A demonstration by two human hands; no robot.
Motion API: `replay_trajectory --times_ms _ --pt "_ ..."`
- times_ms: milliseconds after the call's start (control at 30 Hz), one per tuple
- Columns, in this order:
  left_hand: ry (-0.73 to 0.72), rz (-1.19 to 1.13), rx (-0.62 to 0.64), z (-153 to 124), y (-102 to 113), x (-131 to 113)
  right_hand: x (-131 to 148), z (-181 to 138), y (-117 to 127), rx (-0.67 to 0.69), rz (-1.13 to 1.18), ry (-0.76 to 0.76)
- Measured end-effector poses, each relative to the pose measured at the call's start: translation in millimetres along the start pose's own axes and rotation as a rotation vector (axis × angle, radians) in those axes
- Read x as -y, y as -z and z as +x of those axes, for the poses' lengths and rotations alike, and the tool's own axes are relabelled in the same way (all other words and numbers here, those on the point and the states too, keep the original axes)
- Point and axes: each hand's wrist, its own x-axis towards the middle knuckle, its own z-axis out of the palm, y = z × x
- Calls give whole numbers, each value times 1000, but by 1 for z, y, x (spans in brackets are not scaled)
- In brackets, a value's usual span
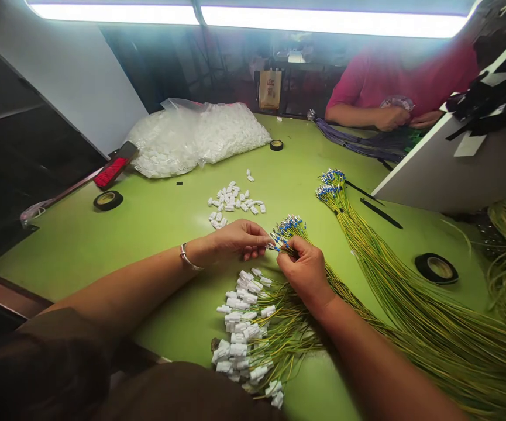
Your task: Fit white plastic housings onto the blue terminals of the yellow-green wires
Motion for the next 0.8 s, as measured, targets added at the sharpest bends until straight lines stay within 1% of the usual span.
replay_trajectory --times_ms 133,367,467,533,633,733,800 --pt "-31 -2 -23 0 -5 5 1 -1 -2 20 -39 22" --pt "-21 19 -66 4 -14 14 -5 -2 -6 33 -113 63" --pt "-27 103 -46 4 -10 11 -5 0 -5 59 -72 29" --pt "-17 233 -17 1 -7 7 -4 2 -2 70 -2 -20" --pt "-47 539 66 -9 -10 -1 -2 7 4 73 131 -122" --pt "-125 841 265 -21 -23 -9 -1 9 7 111 255 -208" --pt "-130 959 375 -27 -28 -16 -1 9 6 140 309 -244"
